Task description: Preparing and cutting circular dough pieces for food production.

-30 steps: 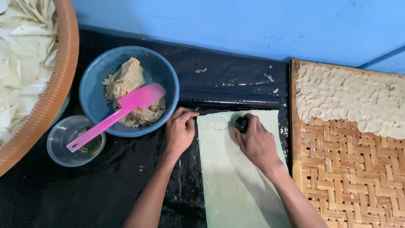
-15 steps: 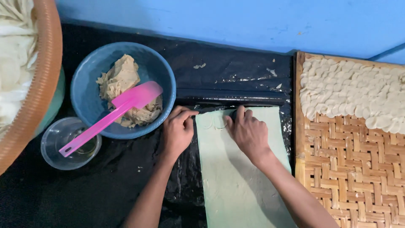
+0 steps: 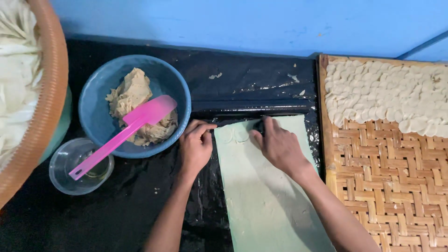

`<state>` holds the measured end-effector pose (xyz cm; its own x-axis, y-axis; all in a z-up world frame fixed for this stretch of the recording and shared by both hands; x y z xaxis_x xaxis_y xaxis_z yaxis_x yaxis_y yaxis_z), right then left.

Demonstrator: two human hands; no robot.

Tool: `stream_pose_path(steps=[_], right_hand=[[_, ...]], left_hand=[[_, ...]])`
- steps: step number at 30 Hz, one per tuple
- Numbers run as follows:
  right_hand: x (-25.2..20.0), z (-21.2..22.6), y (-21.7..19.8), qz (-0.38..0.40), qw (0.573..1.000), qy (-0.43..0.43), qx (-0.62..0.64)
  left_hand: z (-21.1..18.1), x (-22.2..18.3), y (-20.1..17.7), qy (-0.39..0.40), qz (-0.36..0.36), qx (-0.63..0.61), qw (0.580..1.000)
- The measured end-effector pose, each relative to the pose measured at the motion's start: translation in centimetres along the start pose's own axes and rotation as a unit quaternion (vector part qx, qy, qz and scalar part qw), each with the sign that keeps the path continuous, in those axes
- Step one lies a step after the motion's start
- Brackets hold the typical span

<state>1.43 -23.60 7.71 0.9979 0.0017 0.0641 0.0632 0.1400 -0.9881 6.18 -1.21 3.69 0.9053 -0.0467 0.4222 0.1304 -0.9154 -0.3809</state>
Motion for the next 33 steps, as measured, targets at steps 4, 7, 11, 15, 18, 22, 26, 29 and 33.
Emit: stream_pose_path(steps=[4, 7, 11, 15, 18, 22, 26, 29, 33], right_hand=[[-2.2, -1.1, -2.2, -0.020, 0.996, 0.057, 0.072], [-2.9, -2.0, -3.1, -0.054, 0.992, 0.084, 0.077], [-2.5, -2.5, -2.5, -0.076, 0.996, 0.043, 0.033], [-1.4, -2.8, -1.3, -0.037, 0.999, 0.023, -0.020], [-0.6, -2.5, -0.5, -0.021, 0.999, 0.011, -0.048], [0.5, -2.3, 1.1, -0.009, 0.995, 0.042, -0.089], [0.5, -2.7, 0.6, -0.041, 0.992, 0.036, -0.113], [0.7, -1.9, 0.1, -0.057, 0.993, -0.010, -0.103], [0.4, -2.2, 0.6, -0.048, 0.994, 0.015, -0.101]], left_hand=[[-0.1, -0.2, -0.3, 0.018, -0.017, 0.003, 1.000], [-0.4, -0.1, -0.4, 0.032, -0.023, 0.009, 0.999], [0.2, -0.1, 0.0, -0.008, -0.003, -0.003, 1.000], [0.0, -0.1, -0.2, 0.002, -0.015, -0.001, 1.000], [-0.1, -0.1, -0.2, 0.003, -0.013, 0.005, 1.000], [0.4, -0.1, 0.1, -0.021, 0.003, 0.006, 1.000], [0.0, 0.3, 0.2, -0.022, 0.007, -0.016, 1.000], [-0.3, 0.4, -0.2, -0.020, 0.008, -0.016, 1.000], [-0.5, 0.3, -0.3, -0.043, 0.011, -0.021, 0.999]])
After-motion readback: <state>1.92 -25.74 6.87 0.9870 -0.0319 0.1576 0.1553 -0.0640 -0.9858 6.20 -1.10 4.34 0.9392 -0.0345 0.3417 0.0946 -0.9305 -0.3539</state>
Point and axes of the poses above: each hand's wrist, its own x-axis towards the middle knuckle, its own y-axis out of the palm, z = x × y, the point moved 7 cm from there along x, towards the middle knuckle, and after that the axes turned 4 degrees about -z, right-handed, at the moved point
